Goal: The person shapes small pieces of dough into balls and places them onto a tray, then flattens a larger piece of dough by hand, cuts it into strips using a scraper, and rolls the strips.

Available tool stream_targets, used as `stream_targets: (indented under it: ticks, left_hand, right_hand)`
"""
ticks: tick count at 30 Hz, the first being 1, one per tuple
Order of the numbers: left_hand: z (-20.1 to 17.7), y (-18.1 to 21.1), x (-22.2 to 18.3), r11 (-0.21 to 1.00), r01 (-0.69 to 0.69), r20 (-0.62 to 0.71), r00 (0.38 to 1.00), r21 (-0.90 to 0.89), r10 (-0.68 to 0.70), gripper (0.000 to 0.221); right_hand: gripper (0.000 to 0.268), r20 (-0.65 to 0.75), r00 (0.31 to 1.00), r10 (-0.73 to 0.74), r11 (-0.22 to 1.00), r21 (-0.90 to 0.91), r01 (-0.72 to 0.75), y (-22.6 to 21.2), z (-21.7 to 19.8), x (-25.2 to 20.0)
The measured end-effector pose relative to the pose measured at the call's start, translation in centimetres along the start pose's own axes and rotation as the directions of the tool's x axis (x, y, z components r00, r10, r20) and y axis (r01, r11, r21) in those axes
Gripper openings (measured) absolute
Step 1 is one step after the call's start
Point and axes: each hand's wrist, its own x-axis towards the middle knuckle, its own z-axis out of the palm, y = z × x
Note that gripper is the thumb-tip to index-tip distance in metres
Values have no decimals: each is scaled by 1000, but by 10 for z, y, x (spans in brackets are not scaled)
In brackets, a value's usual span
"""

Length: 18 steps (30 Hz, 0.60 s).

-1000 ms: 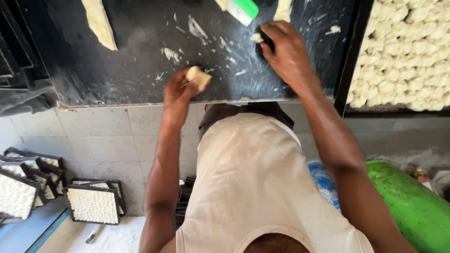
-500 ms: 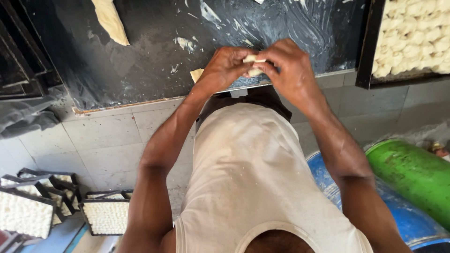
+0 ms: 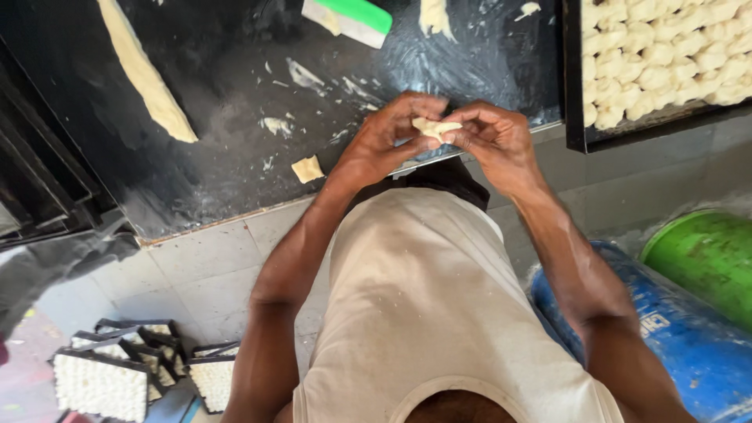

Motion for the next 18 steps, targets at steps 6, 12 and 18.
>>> stream_targets:
  ticks: [6,12,18]
  left_hand:
    - [31,-5,59,976,189,-80,980,112,-181,33]
    - [70,4,124,945,285,92,958,-159,-273,35]
    - [107,31,171,975,-157,12,988,158,157,44]
  right_hand:
    - [33,267,805,-529,279,-842,463,-15,-45,-12]
    - [23,100,713,-694,419,-749,513,-22,-103,-15]
    - [17,-360,932,45,975,220,38,-27,-209,36]
